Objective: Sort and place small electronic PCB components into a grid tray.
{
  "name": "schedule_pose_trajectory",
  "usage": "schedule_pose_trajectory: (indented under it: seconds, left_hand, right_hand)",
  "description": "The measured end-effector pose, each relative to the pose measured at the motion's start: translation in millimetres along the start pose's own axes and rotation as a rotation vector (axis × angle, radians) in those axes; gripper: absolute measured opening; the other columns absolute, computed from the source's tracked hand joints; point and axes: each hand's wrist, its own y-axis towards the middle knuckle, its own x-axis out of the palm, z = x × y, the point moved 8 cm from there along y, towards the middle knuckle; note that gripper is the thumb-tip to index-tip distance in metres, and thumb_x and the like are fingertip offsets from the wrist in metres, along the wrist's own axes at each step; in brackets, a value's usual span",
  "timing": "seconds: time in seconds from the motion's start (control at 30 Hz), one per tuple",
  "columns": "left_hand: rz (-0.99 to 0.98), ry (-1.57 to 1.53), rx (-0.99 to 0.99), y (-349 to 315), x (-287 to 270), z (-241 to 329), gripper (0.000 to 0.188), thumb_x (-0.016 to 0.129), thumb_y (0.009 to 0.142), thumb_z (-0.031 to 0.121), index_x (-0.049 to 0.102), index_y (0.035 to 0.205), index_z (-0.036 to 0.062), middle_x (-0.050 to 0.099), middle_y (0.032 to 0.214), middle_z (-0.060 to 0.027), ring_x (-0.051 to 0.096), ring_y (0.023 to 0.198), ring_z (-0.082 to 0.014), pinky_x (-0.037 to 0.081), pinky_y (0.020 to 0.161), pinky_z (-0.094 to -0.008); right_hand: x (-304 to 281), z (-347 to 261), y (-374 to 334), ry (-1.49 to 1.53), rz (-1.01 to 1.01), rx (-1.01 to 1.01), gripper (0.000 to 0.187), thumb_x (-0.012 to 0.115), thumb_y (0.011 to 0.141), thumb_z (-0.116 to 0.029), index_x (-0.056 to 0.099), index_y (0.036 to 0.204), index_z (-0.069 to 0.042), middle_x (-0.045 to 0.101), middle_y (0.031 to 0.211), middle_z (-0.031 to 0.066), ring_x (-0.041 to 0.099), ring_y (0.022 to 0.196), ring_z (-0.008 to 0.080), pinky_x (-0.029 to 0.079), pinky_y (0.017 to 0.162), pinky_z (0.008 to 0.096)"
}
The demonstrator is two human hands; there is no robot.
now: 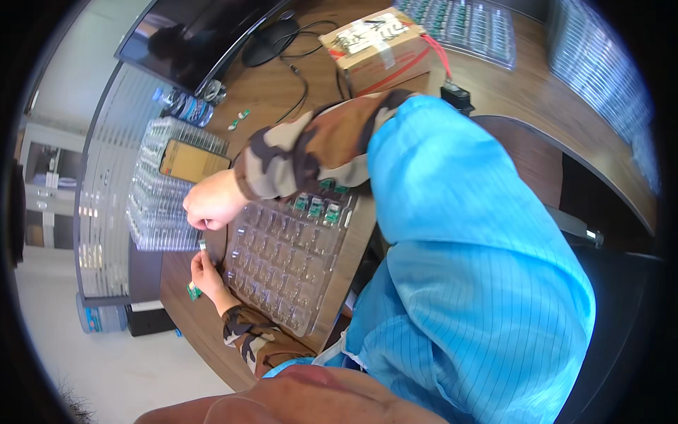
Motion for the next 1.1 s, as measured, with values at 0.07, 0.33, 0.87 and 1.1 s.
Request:
schedule_pose_trajectory:
  seconds: [0.07,0.33,0.87,1.1]
  left_hand:
    - [-0.004,0.034,-0.003,-3.1,3.9,5.5,0.015,0.057,0.08,0.015,0.055,0.082,0.0005,0.051,0.07,0.0009,0.042,0.056,-0.0051,0.035,0.051,-0.0169]
    - [-0.008,0.126,-0.014,-4.0,-6.3,2.5,0.015,0.058,0.08,0.016,0.054,0.079,0.0017,0.048,0.066,0.0022,0.039,0.055,-0.0054,0.032,0.05,-0.0185]
    - [0.005,0.227,-0.036,-4.7,-2.6,8.3,0.018,0.056,0.082,0.02,0.054,0.077,0.0028,0.044,0.061,0.0034,0.035,0.053,-0.0046,0.028,0.048,-0.0185]
    - [0.009,0.18,-0.039,-5.9,-10.3,5.8,0.017,0.057,0.081,0.02,0.055,0.078,0.0029,0.045,0.061,0.0035,0.036,0.053,-0.004,0.027,0.046,-0.0178]
  right_hand:
    - [-32.2,-26.7,-35.0,0.04,0.005,-0.034,0.006,0.053,0.074,-0.009,0.054,0.078,-0.006,0.05,0.079,0.0085,0.053,0.073,0.0249,0.044,0.061,0.0355]
    - [-156.3,-69.8,-222.3,-0.086,0.13,0.379,0.006,0.056,0.075,-0.008,0.056,0.08,-0.004,0.053,0.085,0.0074,0.055,0.075,0.022,0.046,0.064,0.0302]
    - [-296.1,18.7,-445.0,-0.722,0.559,1.185,0.013,0.058,0.069,-0.016,0.061,0.077,-0.006,0.06,0.069,0.0126,0.059,0.065,0.0265,0.045,0.06,0.035]
    - [-289.9,11.0,-436.1,-0.756,0.485,1.088,0.013,0.058,0.07,-0.016,0.061,0.076,-0.005,0.06,0.072,0.013,0.057,0.071,0.0283,0.044,0.065,0.0357]
